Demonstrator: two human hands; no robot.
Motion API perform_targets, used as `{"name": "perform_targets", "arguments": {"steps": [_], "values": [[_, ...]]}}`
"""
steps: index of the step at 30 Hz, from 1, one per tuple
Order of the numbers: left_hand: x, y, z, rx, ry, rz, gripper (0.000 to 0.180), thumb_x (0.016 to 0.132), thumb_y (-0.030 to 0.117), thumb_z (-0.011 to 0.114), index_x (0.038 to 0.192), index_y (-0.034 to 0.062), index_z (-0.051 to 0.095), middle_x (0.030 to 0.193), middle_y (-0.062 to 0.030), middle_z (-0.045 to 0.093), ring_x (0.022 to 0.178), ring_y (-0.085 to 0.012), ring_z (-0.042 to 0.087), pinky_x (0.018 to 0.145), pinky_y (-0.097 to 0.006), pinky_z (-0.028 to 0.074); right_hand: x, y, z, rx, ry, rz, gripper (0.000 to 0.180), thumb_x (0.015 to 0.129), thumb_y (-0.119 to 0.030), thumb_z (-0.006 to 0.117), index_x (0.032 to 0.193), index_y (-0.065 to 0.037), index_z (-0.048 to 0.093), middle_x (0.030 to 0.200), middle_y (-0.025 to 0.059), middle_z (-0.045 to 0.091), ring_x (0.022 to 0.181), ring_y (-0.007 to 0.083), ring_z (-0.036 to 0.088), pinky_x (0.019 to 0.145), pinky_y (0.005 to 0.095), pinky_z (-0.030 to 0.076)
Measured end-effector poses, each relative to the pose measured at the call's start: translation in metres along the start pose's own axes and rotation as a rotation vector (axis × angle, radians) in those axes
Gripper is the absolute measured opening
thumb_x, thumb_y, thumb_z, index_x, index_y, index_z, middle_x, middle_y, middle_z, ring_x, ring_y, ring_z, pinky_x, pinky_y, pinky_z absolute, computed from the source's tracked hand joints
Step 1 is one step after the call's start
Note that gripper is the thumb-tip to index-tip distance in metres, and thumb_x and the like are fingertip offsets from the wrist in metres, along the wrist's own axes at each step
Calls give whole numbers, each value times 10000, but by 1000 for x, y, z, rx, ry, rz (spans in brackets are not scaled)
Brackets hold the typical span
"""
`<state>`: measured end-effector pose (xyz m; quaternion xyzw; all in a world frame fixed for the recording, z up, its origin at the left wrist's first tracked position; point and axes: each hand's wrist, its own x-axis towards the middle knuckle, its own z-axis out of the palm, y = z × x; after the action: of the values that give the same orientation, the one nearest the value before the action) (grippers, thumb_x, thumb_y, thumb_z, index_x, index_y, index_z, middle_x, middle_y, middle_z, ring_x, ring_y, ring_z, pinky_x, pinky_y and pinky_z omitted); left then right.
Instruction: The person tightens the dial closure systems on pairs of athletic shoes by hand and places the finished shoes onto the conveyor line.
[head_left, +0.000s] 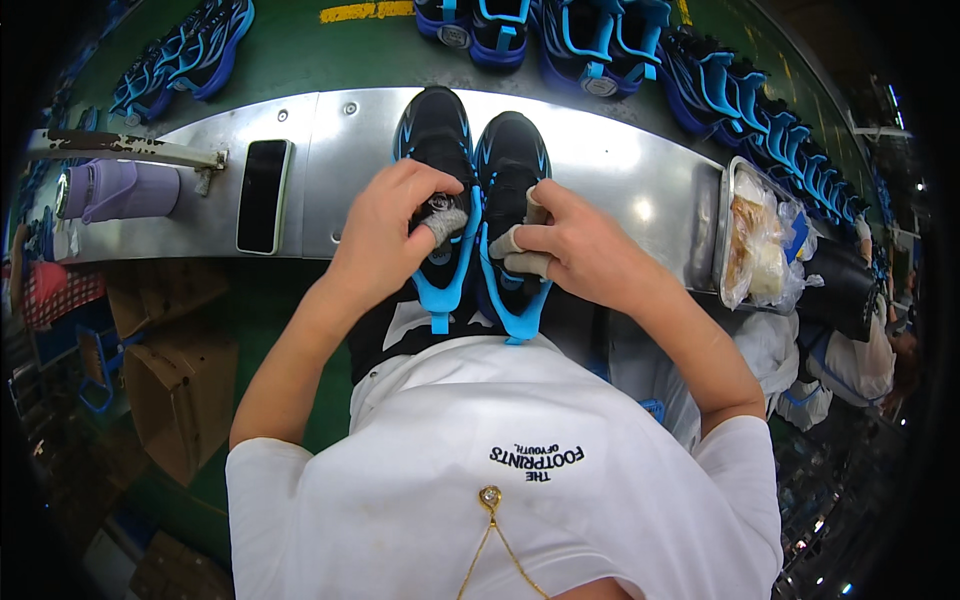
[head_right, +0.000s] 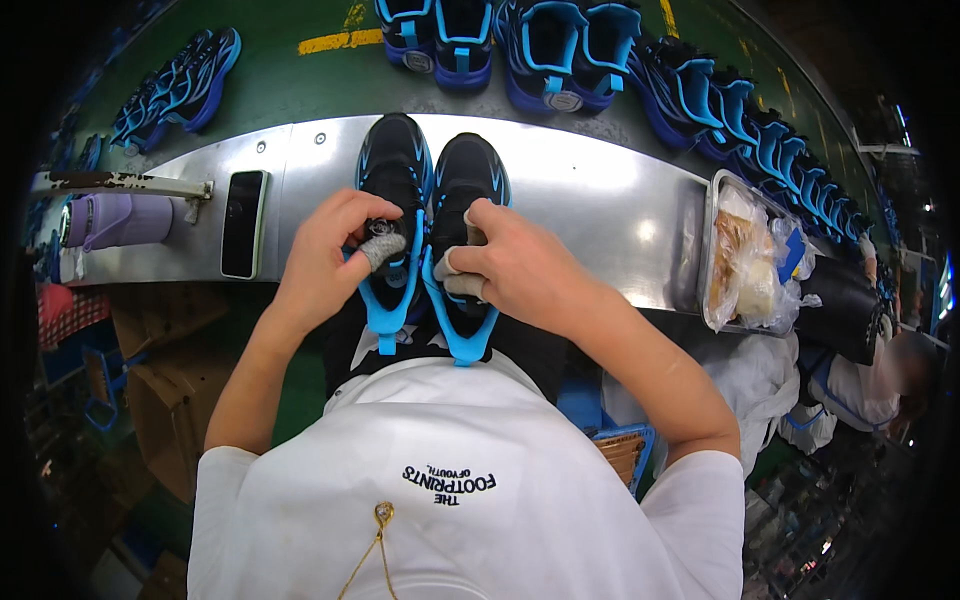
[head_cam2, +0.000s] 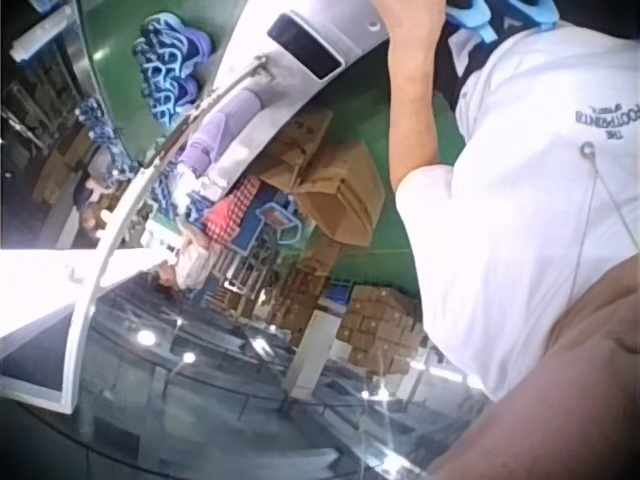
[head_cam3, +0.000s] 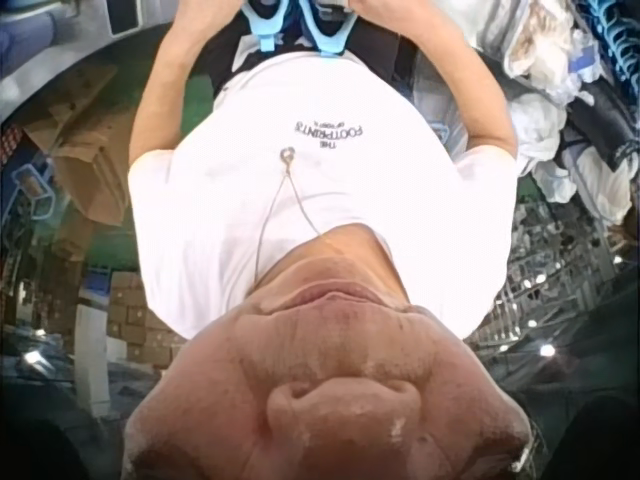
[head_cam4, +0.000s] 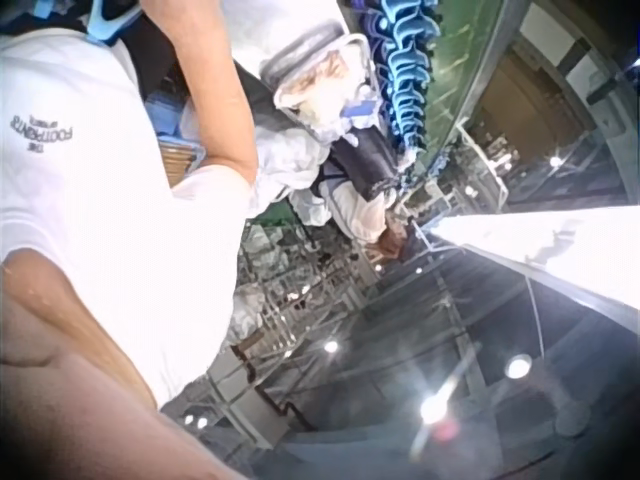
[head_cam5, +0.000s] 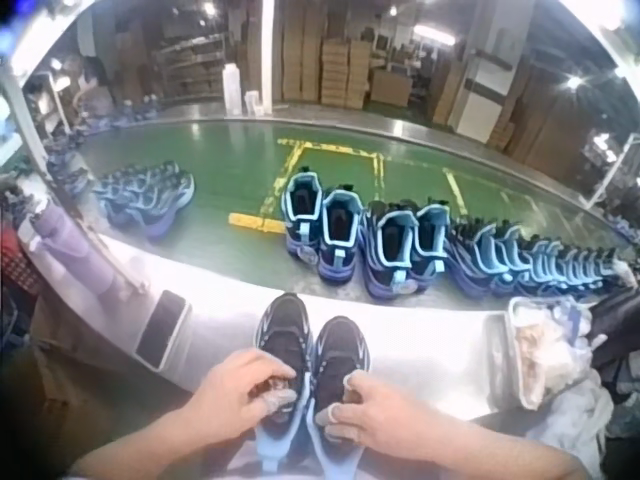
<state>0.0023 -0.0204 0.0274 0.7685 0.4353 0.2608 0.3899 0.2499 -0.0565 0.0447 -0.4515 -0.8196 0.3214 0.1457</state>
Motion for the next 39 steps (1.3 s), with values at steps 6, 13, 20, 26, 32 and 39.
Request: {"name": "perform_targets", "arguments": {"steps": [6,13,20,26,32,39], "values": [[2,3,2,-91,-7,-62,356,761,-47,645,1105,44,669,908,-43,556,755,-137,490,715,-254,433,-11,4,9,142,136,49,378,758,-34,765,1113,-158,728,899,92,498,835,263,553,731,357,480],[3,5,5,-18,90,-113,378,783,-1,691,1158,44,659,909,10,538,780,-113,445,740,-239,393,-12,3,6,256,179,150,375,728,-165,817,1087,-114,721,880,85,517,822,234,560,727,331,480],[2,-3,1,-194,-5,-94,299,791,9,696,1085,48,662,912,2,543,777,-116,450,734,-244,398,-14,6,10,216,222,89,463,759,-83,778,1211,-130,692,973,93,568,903,232,572,814,341,486],[-2,-6,3,-174,30,-163,281,782,8,690,1058,53,668,899,-1,536,775,-121,457,729,-247,403,-16,13,9,337,196,8,527,772,-50,757,1279,-159,662,935,78,580,927,254,562,878,371,467],[-1,4,6,-48,103,-113,317,776,-5,676,1087,56,662,920,-10,563,776,-124,465,734,-254,411,-15,14,20,82,175,-7,580,747,-98,785,1305,-169,646,970,43,625,968,254,554,908,382,442],[-4,-5,4,-273,32,-135,370,771,-11,683,1134,46,645,935,-30,566,800,-142,490,753,-265,428,-15,10,14,438,148,93,523,738,-94,794,1244,-130,664,853,65,564,860,234,558,804,361,467]]}}
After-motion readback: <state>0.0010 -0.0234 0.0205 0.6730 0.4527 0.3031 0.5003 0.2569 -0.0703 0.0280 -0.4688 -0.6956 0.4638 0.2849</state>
